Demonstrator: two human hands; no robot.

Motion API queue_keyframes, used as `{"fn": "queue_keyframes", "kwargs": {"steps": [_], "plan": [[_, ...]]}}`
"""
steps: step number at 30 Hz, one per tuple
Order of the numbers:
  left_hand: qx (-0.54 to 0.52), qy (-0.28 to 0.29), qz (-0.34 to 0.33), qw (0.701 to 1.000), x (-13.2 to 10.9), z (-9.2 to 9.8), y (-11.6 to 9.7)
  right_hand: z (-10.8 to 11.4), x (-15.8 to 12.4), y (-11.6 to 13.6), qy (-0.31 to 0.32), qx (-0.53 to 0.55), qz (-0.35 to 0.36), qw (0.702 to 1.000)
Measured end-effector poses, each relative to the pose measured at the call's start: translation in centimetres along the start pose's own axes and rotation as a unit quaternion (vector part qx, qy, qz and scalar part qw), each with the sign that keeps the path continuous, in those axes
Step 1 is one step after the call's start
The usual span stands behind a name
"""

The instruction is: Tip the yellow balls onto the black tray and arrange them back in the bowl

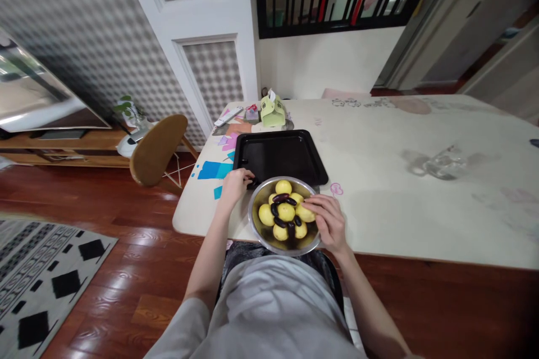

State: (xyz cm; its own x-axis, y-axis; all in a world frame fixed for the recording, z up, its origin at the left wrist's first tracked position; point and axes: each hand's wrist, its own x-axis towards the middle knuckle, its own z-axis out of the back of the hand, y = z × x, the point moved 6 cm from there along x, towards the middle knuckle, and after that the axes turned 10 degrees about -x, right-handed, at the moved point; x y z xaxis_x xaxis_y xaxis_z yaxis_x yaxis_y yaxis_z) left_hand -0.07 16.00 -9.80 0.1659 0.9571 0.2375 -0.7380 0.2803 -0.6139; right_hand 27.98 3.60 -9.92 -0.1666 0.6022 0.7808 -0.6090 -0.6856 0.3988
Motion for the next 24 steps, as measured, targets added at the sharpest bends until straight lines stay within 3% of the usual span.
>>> {"fn": "queue_keyframes", "kwargs": {"steps": [6,11,17,24], "plan": [[-0.07,-0.076,-0.067,0.992,-0.9,0.9,-1.1,-0.1,-0.1,-0.2,0.0,0.001,-0.014,1.0],[-0.137,-0.133,-0.151,0.97,-4.4,2.0,-5.4,-0.1,-0.2,-0.2,0.005,-0.002,-0.017,1.0],[-0.2,-0.059,-0.236,0.949,-8.3,0.7,-9.9,-0.1,-0.1,-0.1,0.0,-0.004,-0.013,1.0],[-0.209,-0.009,-0.25,0.945,-8.7,-1.5,-11.6,-0.3,-0.3,-0.4,0.007,-0.007,-0.019,1.0]]}}
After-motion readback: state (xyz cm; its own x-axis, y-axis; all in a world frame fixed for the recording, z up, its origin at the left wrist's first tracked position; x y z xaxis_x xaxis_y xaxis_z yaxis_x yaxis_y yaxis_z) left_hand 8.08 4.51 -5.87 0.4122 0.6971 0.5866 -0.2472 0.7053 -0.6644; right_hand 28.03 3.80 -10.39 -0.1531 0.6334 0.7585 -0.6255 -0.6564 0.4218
